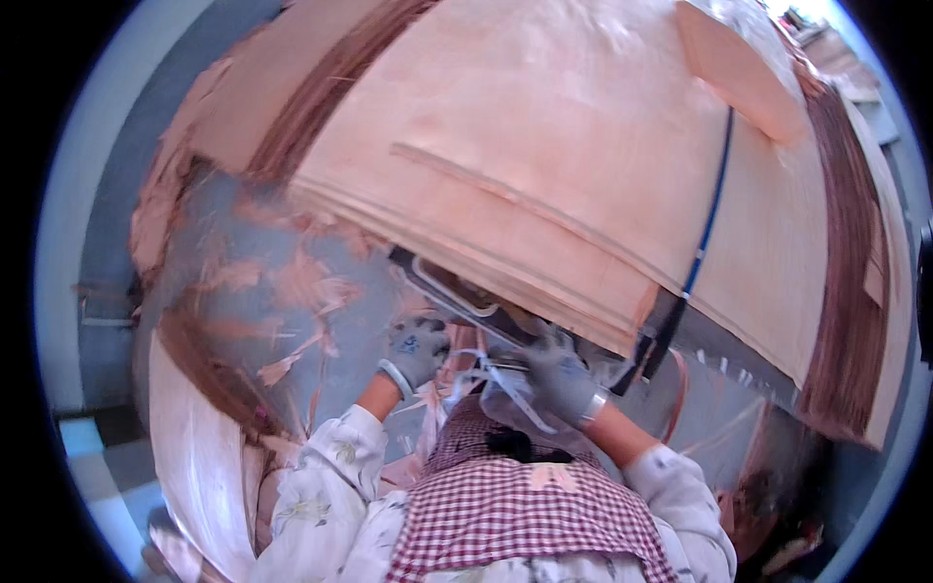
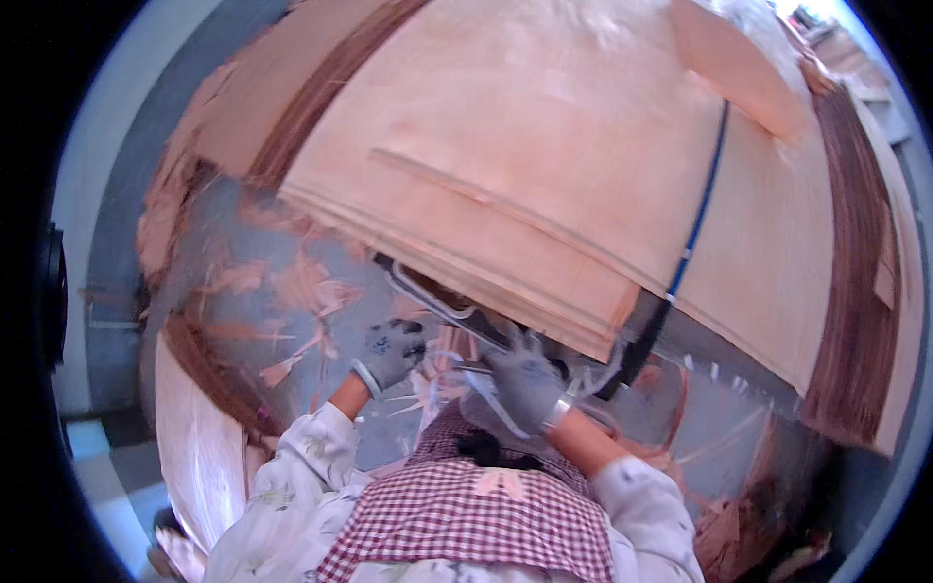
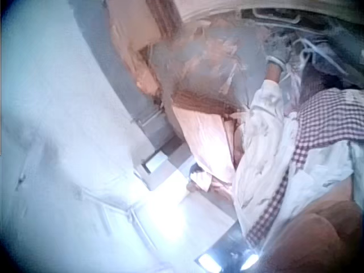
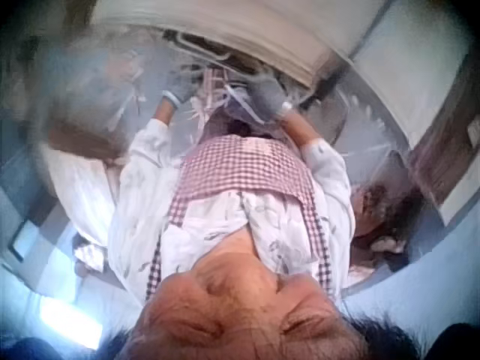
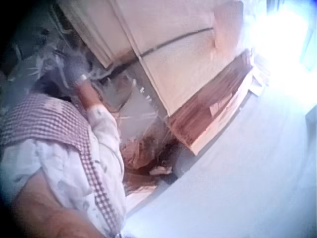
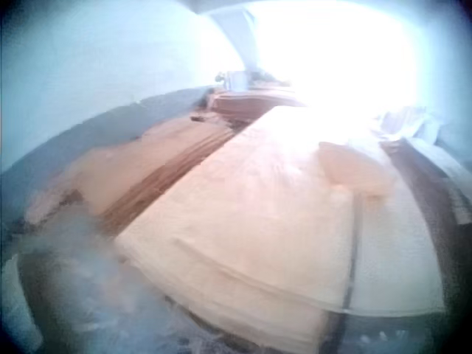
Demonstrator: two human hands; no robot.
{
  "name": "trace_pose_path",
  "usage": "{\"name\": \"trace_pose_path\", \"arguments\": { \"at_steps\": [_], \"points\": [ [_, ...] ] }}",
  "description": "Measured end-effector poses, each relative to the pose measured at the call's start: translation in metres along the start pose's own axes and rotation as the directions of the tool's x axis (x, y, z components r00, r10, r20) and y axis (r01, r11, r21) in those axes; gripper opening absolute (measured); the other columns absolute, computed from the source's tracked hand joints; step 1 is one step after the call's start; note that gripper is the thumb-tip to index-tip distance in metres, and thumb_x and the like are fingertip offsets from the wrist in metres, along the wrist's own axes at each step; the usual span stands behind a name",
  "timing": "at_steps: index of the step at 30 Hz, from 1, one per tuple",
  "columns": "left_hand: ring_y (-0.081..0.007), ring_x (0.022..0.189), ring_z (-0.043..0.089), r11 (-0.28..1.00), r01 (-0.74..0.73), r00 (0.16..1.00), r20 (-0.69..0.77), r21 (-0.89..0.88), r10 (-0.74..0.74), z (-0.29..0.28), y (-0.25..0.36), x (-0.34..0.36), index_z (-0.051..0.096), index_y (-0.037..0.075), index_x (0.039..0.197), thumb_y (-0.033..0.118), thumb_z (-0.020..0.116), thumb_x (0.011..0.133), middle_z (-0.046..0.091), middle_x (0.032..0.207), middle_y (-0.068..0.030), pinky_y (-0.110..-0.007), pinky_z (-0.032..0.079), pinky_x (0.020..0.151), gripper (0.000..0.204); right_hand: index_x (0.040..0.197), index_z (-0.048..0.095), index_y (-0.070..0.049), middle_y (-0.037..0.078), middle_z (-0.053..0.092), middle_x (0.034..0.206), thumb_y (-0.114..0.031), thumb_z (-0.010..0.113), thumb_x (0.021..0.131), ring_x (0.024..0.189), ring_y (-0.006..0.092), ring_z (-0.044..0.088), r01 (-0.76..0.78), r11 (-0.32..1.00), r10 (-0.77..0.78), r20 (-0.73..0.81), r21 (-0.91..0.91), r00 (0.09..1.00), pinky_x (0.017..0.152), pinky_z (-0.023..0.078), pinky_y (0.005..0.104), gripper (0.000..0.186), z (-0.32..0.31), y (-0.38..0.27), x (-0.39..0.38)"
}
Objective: The person prepares a large wood veneer sheet by applying tape to cracks, trimming edges with a utility knife, and smoothing the surface by hand.
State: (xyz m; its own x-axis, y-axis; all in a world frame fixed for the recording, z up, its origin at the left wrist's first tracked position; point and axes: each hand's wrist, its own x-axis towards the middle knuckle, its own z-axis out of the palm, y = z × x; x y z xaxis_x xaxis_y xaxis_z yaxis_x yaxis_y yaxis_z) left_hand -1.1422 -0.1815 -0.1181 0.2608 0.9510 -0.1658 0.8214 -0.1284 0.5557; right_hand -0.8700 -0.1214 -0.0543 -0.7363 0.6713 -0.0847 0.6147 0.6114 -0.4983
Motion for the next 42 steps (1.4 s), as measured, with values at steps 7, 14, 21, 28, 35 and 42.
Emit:
{"name": "trace_pose_path", "arguments": {
  "at_steps": [7,14,21,28,35,42],
  "points": [
    [-0.0332,0.084,0.059,0.953,0.170,0.985,-0.009,0.250,-0.173,-0.003,-0.020,0.071,0.065,0.015,0.081,0.018,0.058,0.074,0.062,0.085,-0.0118,-0.048,0.043,0.075,0.010,0.116,0.058,-0.013,0.023,0.062,0.102,-0.018,0.054,0.079,0.093,0.0380,0.061,-0.240,0.967,0.229,0.121,0.082,0.966,0.080,0.048,0.0461,0.038,0.075,0.045,0.049],
    [-0.0354,0.125,0.039,0.906,0.223,0.974,-0.127,0.361,-0.189,0.052,-0.127,0.091,0.040,0.014,0.135,0.033,0.051,0.088,0.046,0.134,-0.0160,-0.048,0.029,0.104,0.052,0.109,0.060,-0.011,0.026,0.057,0.107,-0.015,0.060,0.076,0.085,0.0426,0.059,-0.259,0.843,0.242,0.097,0.472,0.965,0.074,0.049,0.0460,0.033,0.017,-0.005,0.045],
    [-0.0322,0.121,0.045,0.971,0.092,0.974,-0.222,0.220,-0.042,0.052,-0.133,0.118,0.051,0.014,0.125,0.036,0.047,0.089,0.050,0.130,-0.0141,-0.044,0.035,0.100,0.043,0.105,0.062,-0.008,0.022,0.061,0.103,-0.014,0.059,0.080,0.089,0.0358,0.061,-0.342,0.810,0.285,0.189,0.477,0.940,0.070,0.049,0.0403,0.026,0.038,-0.013,0.074],
    [-0.0331,0.113,0.050,0.877,0.111,0.993,-0.082,0.467,-0.082,0.039,-0.154,0.097,0.060,0.013,0.113,0.027,0.052,0.087,0.057,0.119,-0.0143,-0.042,0.040,0.093,0.030,0.104,0.061,-0.009,0.020,0.065,0.093,-0.019,0.059,0.079,0.083,0.0371,0.062,-0.358,0.886,0.369,0.017,0.294,0.929,0.073,0.048,0.0443,0.027,0.088,0.035,0.076],
    [-0.0194,0.080,0.056,0.776,0.625,0.696,-0.391,-0.083,-0.602,-0.001,-0.168,-0.103,0.060,0.002,0.087,0.016,0.053,0.087,0.060,0.089,-0.0093,-0.032,0.045,0.072,0.015,0.107,0.063,-0.011,0.020,0.064,0.101,-0.020,0.053,0.078,0.091,0.0377,0.061,-0.428,0.833,0.353,0.258,0.351,0.899,0.079,0.047,0.0447,0.032,0.086,0.017,0.088],
    [-0.0195,0.079,0.057,0.735,0.677,0.735,-0.070,0.035,-0.674,0.030,-0.074,-0.157,0.061,0.003,0.093,0.020,0.054,0.088,0.061,0.093,-0.0101,-0.034,0.046,0.073,0.020,0.114,0.061,-0.019,0.018,0.065,0.098,-0.019,0.052,0.081,0.087,0.0350,0.063,-0.330,0.883,0.228,0.309,0.335,0.923,0.078,0.049,0.0445,0.035,0.082,0.031,0.061]
  ]
}}
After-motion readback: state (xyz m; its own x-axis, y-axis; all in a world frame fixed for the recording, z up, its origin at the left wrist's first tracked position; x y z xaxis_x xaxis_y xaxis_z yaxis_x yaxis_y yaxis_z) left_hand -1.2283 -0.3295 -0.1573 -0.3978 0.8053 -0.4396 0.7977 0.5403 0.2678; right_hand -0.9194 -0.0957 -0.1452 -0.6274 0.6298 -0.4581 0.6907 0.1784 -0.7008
